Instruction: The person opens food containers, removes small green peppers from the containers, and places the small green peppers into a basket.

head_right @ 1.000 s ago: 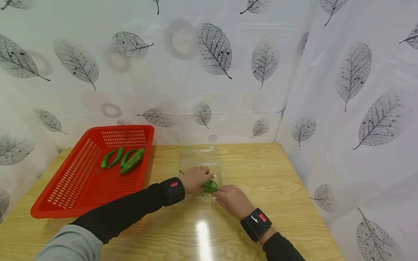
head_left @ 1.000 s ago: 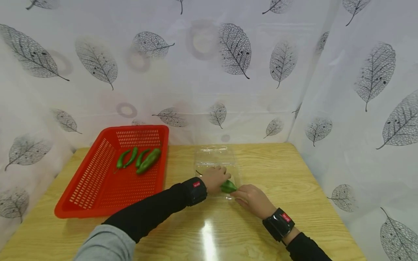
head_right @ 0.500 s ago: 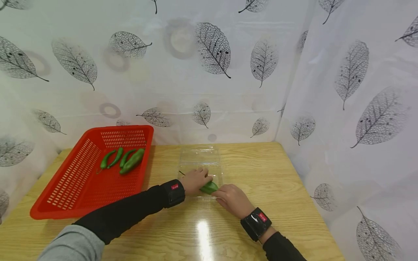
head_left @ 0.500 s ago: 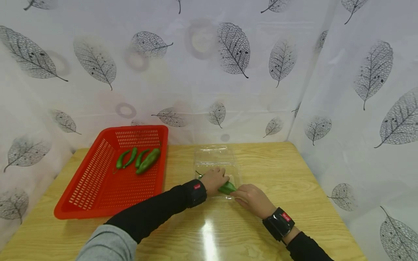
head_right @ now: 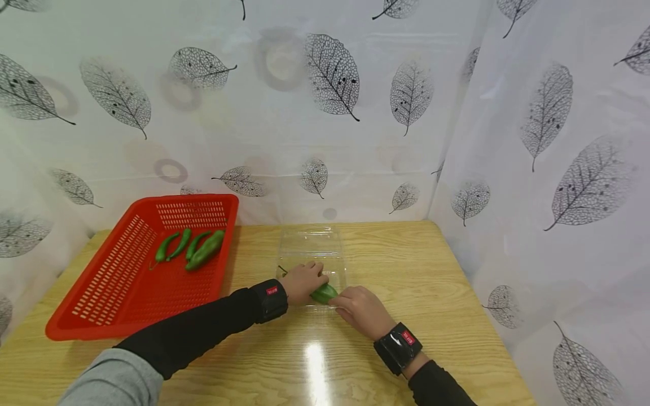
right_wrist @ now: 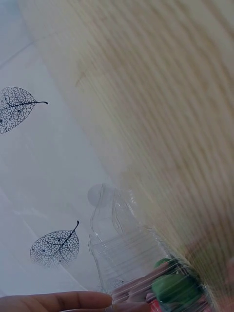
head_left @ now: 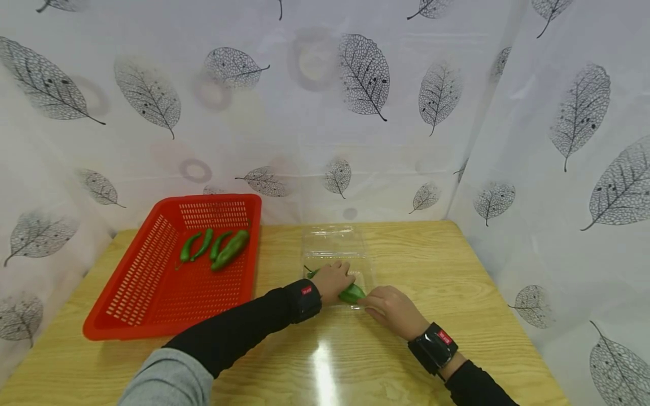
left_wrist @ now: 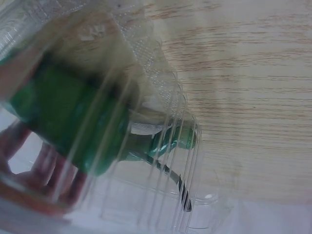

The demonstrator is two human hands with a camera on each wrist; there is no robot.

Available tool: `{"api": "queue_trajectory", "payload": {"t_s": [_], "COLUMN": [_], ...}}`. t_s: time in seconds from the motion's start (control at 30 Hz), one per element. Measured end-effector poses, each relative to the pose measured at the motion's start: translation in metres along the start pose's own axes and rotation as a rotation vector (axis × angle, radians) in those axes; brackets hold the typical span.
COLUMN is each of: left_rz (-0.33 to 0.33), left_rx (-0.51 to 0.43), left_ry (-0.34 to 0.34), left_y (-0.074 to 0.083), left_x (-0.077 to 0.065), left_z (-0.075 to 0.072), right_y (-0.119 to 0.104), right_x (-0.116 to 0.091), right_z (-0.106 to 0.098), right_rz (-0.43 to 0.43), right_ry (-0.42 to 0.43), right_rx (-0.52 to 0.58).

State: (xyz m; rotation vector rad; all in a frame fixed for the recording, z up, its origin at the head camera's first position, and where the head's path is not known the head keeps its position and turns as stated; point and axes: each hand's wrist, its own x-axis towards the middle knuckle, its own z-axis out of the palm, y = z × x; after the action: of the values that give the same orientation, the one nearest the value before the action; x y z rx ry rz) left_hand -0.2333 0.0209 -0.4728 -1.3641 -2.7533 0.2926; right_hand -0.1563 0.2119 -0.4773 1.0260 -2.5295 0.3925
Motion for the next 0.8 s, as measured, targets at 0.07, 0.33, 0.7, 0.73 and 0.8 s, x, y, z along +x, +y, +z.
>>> {"api": "queue_trajectory", "payload": {"t_s": [0.07, 0.33, 0.7, 0.73, 0.8], "left_rz": [0.0, -0.015, -0.014, -0.012, -0.012], "left_rx": [-0.007, -0.083, -0.066, -0.07, -0.086], "left_ry": [-0.005, -0.062, -0.088, -0.086, -0.085], "left_y": [-0.0008, -0.0021, -0.0015, -0.0015, -0.0011], "left_x": [0.0003, 0.0001, -0.0026, -0.0025, -0.0028], "left_z": [0.0023, 0.0051, 0.0003, 0.001, 0.0019], "right_y": [-0.0001, 0.0002, -0.0014, -0.0014, -0.0013], "right_x": [0.0002, 0.0007, 0.001, 0.0007, 0.0], "right_z": [-0.0003, -0.0007, -0.0008, -0.0005, 0.0], "right_rz": [-0.003, -0.012, -0.008, -0.006, -0.001], "right_ry": [0.002, 0.008, 0.013, 0.013, 0.01], "right_rx": [0.001, 0.011, 0.022, 0.024, 0.026]}}
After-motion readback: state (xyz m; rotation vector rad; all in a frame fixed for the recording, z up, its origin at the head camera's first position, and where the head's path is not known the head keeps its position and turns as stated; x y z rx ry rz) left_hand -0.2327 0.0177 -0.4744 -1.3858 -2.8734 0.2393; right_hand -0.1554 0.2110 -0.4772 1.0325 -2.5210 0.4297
